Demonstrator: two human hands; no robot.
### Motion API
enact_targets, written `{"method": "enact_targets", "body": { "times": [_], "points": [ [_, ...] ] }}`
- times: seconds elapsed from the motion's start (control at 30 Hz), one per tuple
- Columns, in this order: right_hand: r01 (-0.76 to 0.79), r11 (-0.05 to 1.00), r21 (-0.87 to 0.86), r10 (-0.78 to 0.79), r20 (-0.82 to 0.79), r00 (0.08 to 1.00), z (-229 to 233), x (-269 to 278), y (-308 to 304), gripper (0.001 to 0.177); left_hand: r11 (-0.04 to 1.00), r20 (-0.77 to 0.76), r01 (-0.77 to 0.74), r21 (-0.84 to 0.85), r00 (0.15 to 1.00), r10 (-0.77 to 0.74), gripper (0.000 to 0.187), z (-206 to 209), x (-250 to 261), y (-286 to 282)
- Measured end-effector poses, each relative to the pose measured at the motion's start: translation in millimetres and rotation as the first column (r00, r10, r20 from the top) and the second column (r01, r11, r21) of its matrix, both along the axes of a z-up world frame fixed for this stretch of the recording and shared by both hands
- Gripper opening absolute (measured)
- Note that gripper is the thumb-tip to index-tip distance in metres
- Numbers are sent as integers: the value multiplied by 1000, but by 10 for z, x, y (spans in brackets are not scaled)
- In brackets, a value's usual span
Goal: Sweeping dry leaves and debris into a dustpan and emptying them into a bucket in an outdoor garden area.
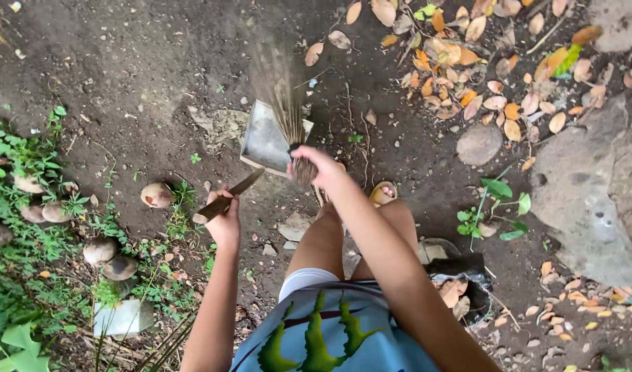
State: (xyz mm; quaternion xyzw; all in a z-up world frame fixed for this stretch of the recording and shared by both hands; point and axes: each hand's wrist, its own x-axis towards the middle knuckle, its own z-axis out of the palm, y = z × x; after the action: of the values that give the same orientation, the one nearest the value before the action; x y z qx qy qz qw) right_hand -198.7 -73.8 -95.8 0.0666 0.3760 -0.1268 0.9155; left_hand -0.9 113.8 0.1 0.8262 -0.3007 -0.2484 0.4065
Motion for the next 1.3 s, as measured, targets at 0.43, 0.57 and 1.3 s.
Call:
{"method": "enact_targets", "body": {
  "times": [0.43, 0.57, 1.3],
  "points": [
    [288, 947, -139, -320, -355, 879, 331, -1758, -290, 44, 994, -78, -58, 96, 995, 66, 16, 82, -17, -100],
    [223, 973, -51, -229, -291, 929, 335, -1066, -38, 35, 1000, -82, 9, 17, 997, -8, 15, -58, -77, -243],
    [500, 866, -25, -482, -315, 818, 238, -7, -349, 27, 975, -99, 220, 27, 971, -216, 15, -126, -17, -668]
  ]
}}
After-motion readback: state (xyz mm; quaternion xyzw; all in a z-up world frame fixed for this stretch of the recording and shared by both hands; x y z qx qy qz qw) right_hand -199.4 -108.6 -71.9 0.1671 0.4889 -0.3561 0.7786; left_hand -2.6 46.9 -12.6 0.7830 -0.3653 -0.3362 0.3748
